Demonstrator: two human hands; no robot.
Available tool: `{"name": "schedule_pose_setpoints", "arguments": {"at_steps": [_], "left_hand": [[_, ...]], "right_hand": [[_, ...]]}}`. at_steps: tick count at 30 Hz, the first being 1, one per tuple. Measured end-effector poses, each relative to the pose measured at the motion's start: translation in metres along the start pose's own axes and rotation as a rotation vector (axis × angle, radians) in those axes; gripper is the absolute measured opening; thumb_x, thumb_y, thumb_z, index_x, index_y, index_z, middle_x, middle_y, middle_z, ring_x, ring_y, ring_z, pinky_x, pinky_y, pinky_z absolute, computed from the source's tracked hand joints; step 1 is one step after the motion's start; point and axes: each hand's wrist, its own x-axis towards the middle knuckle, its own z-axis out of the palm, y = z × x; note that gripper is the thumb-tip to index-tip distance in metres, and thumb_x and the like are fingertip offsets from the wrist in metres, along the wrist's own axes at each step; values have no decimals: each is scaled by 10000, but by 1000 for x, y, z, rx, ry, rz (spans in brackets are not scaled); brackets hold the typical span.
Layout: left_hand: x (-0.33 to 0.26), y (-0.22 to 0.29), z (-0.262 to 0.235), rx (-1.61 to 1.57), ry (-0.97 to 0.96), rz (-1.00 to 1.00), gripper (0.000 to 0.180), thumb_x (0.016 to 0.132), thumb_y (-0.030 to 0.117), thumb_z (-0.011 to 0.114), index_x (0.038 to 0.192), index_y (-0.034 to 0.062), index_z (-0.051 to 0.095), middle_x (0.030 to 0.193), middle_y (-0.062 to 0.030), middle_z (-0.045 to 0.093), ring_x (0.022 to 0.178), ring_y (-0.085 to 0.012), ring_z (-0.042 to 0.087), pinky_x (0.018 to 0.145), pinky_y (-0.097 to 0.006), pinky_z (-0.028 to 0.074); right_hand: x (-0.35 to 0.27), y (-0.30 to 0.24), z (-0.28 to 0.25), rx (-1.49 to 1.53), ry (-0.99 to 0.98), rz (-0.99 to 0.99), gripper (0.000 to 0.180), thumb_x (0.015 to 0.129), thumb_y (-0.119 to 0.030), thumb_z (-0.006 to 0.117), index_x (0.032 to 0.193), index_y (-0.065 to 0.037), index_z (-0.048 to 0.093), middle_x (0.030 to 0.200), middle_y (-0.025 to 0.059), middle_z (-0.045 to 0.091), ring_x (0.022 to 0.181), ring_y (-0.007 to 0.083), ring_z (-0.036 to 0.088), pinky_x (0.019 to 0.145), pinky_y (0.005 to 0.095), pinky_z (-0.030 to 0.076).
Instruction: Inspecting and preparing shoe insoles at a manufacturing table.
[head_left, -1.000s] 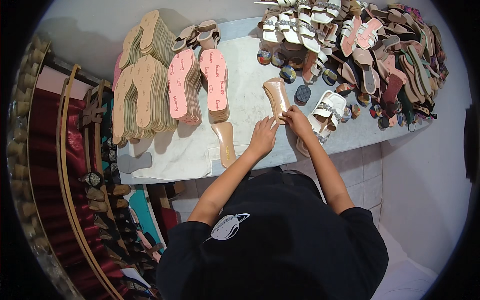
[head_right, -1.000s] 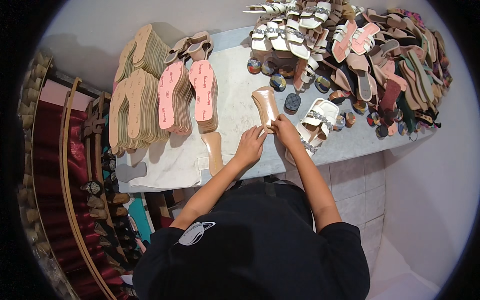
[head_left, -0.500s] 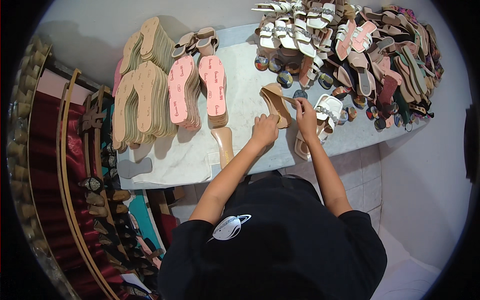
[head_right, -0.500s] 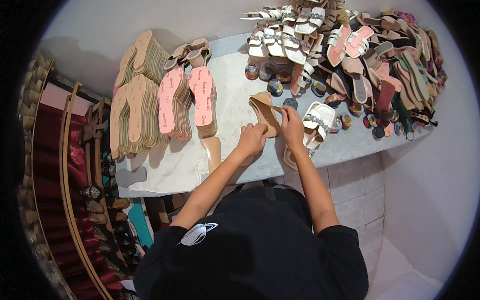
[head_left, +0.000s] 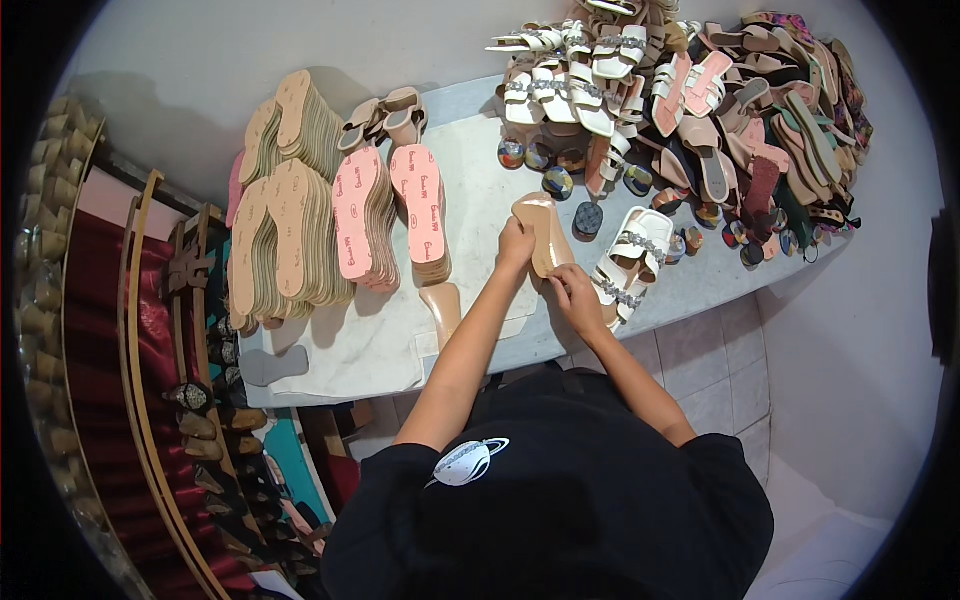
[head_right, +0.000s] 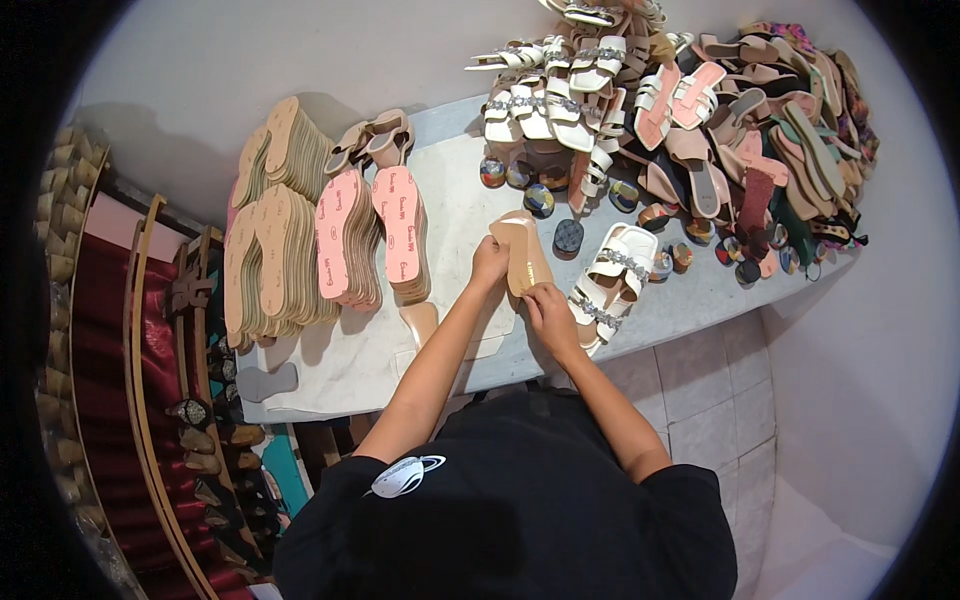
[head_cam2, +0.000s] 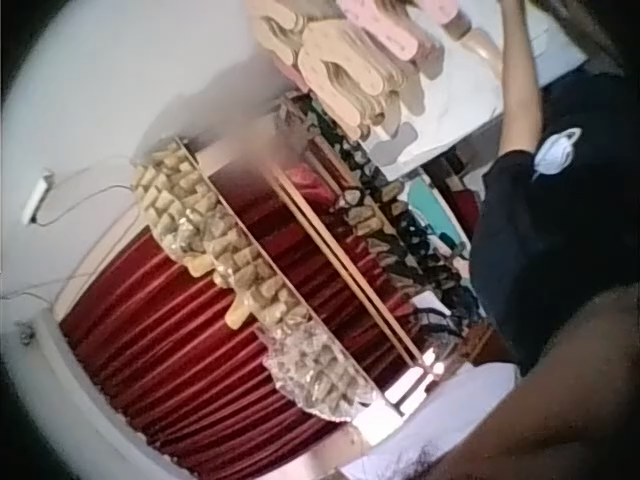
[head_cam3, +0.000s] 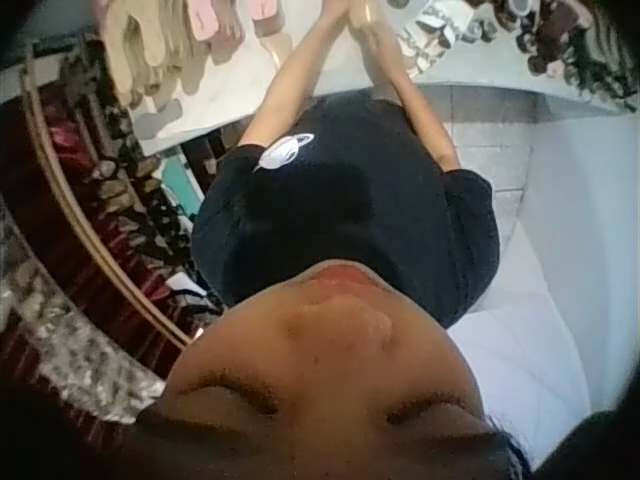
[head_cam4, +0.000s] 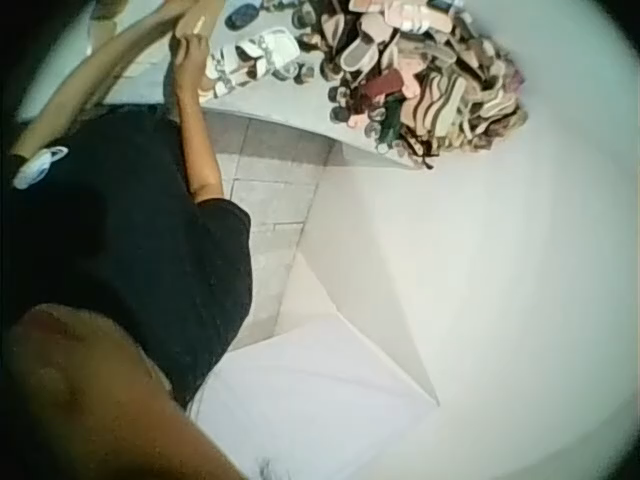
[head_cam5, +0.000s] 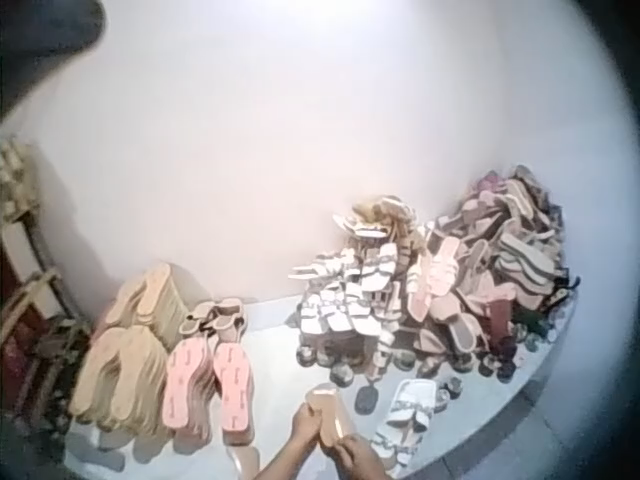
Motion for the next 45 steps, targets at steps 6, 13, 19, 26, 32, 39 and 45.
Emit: {"name": "schedule_pose_setpoints", "arguments": {"at_steps": [6, 13, 19, 26, 32, 39, 45], "left_hand": [[-26, 41, -14, -493, -250, -199, 279, 893, 176, 516, 1107, -1, 527, 974, -96, 614, 837, -165, 599, 710, -276, 479], [-50, 19, -38, -470, -317, 48, 267, 917, 193, 511, 1088, -11, 528, 965, -62, 595, 863, -106, 562, 723, -242, 468], [-93, 18, -84, -553, -291, -5, 266, 885, 186, 565, 1044, -23, 524, 931, -69, 585, 821, -102, 575, 698, -223, 472], [-159, -43, -137, -578, -138, -87, 294, 807, 90, 656, 1045, -19, 523, 876, -55, 584, 730, -74, 572, 641, -194, 469], [-196, -97, -157, -650, 28, -243, 284, 805, 73, 648, 1046, -20, 532, 851, -52, 591, 700, -72, 568, 641, -189, 465], [-216, -106, -162, -235, 147, -69, 676, 669, 171, 778, 1226, 28, 422, 1037, -74, 545, 927, -109, 516, 738, -255, 445], [-227, -97, -159, 263, 191, 42, 986, 489, 336, 849, 1313, 100, 363, 1100, -54, 522, 1032, -235, 472, 848, -378, 347]], "right_hand": [[-3, 18, -2, 22, 38, 31, 203, 810, -136, 613, 982, -31, 587, 1029, 143, 524, 950, 309, 504, 789, 337, 429], [14, -5, -6, 315, 111, 188, 324, 850, -140, 588, 1126, -3, 488, 1012, 97, 513, 869, 162, 510, 703, 263, 444], [23, -21, 19, 765, -169, 259, 109, 872, -117, 582, 876, -8, 579, 751, 5, 604, 698, 52, 556, 649, 191, 429], [23, -48, 62, 879, -295, 362, 105, 867, -109, 594, 870, -5, 577, 780, 8, 605, 716, 58, 555, 662, 197, 438], [12, -52, 110, 918, -449, 352, 128, 866, -117, 594, 889, 9, 582, 780, 15, 610, 708, 62, 558, 660, 202, 445], [6, -57, 134, 855, -531, 360, 127, 866, -127, 594, 855, -1, 582, 720, -14, 567, 642, 45, 501, 583, 194, 400], [1, -49, 139, 752, -579, 335, 146, 864, -150, 600, 816, -15, 574, 657, -18, 548, 601, 42, 479, 548, 197, 380]]}}
